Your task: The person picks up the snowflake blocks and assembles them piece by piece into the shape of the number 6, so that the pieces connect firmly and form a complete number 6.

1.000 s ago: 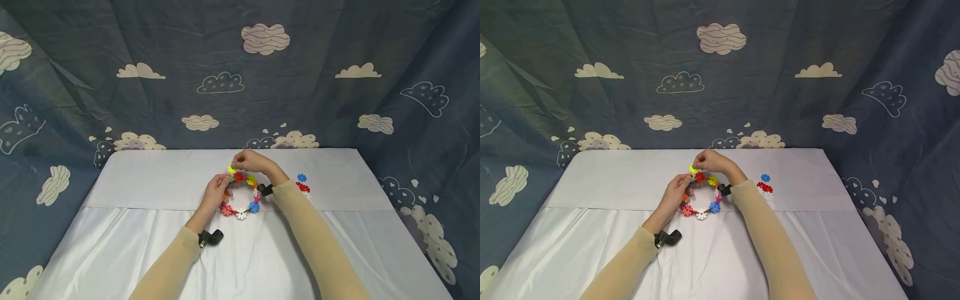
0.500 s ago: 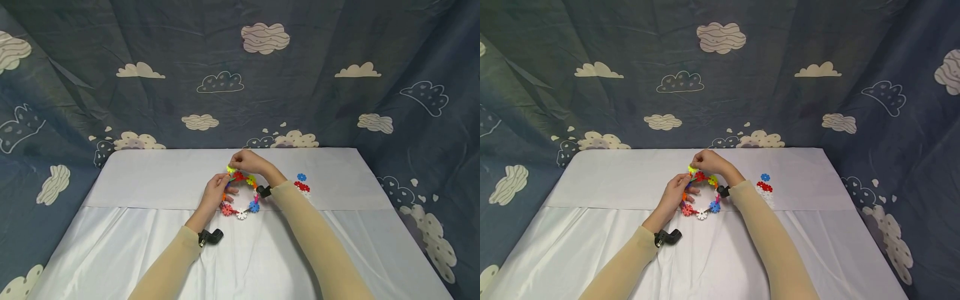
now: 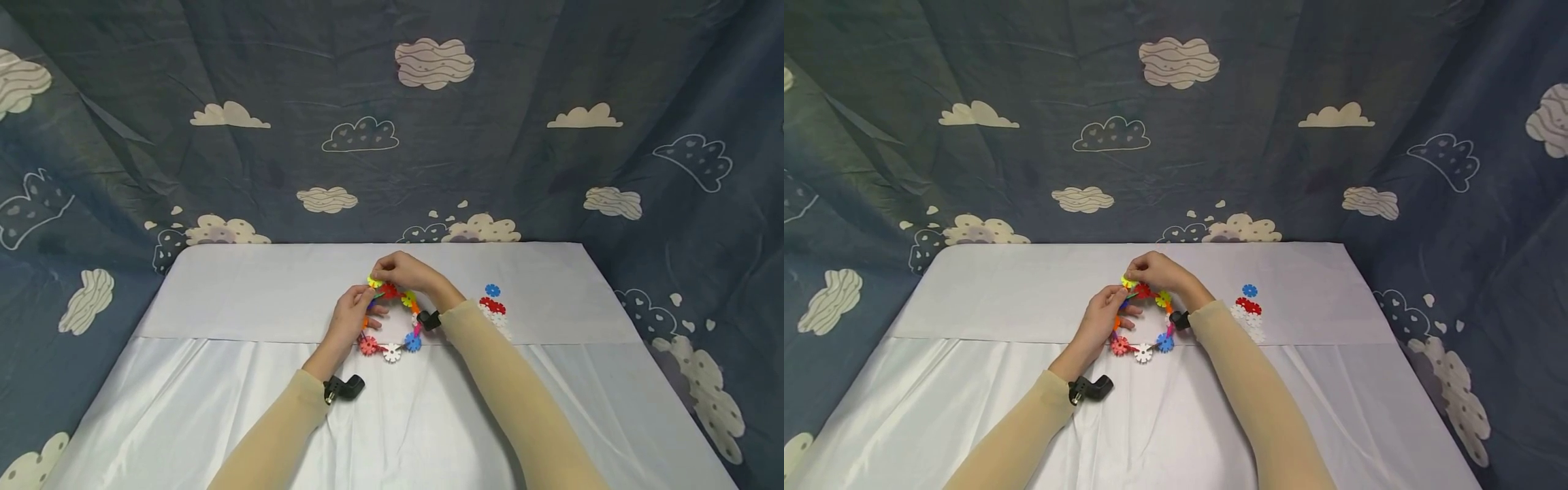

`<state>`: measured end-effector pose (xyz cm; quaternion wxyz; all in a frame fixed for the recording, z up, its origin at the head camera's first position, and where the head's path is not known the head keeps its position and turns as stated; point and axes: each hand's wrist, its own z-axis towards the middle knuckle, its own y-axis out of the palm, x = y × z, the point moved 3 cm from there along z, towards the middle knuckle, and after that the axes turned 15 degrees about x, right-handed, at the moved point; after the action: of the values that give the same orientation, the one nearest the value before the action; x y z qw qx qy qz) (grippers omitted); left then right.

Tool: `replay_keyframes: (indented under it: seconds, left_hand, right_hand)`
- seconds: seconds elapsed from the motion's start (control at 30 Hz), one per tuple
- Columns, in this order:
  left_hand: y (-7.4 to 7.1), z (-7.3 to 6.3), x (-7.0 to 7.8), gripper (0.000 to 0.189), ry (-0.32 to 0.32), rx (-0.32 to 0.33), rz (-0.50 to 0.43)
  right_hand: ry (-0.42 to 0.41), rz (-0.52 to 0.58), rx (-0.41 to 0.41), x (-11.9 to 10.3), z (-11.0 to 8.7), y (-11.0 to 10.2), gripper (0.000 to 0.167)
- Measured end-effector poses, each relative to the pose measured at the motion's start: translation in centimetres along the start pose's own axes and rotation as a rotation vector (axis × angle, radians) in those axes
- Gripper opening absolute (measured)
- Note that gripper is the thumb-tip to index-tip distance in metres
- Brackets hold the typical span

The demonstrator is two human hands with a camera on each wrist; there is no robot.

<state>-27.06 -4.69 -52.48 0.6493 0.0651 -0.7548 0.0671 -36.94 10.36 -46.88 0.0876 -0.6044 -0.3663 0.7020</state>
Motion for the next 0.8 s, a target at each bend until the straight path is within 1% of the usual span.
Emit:
replay_keyframes:
  seconds: [0.1, 0.2, 0.27, 0.33, 0.4, 0.47, 0.53, 0.6, 0.7, 0.8]
  left_hand:
    - [0.2, -0.1, -0.1, 0.040, -0.006, -0.007, -0.011]
    - [0.5, -0.1, 0.0, 0.042, -0.015, -0.010, -0.023]
    - [0.6, -0.1, 0.1, 0.045, -0.015, -0.009, -0.026]
    - [0.7, -0.1, 0.2, 0.048, -0.021, -0.009, -0.025]
    - [0.6, 0.0, 0.2, 0.049, -0.021, -0.006, -0.024]
    - [0.5, 0.1, 0.2, 0.049, -0.025, -0.003, -0.018]
    - [0.2, 0.1, 0.3, 0.047, -0.025, 0.001, -0.013]
    - [0.0, 0.0, 0.3, 0.045, -0.028, 0.004, -0.008]
    - [-0.1, -0.1, 0.4, 0.043, -0.030, 0.007, -0.001]
    - [0.0, -0.3, 0.5, 0.043, -0.037, 0.014, 0.001]
  right_hand:
    - [0.018, 0.016, 0.002, 0.4, -0.3, 0.0, 0.025]
    - [0.012, -0.013, 0.027, 0.7, -0.6, -0.5, 0.032]
    - [0.002, -0.033, 0.066, 0.9, -1.0, -1.5, 0.038]
    - [0.005, -0.053, 0.122, 1.2, -1.6, -3.1, 0.043]
    - [0.020, -0.057, 0.175, 1.9, -2.7, -4.8, 0.045]
    - [0.056, -0.075, 0.203, 2.7, -4.0, -6.3, 0.043]
    - [0.085, -0.112, 0.201, 3.7, -5.5, -7.2, 0.039]
    - [0.103, -0.152, 0.188, 4.5, -7.1, -7.6, 0.035]
    - [0.095, -0.200, 0.148, 5.3, -9.5, -7.4, 0.031]
    - [0.075, -0.222, 0.103, 5.3, -11.8, -7.0, 0.032]
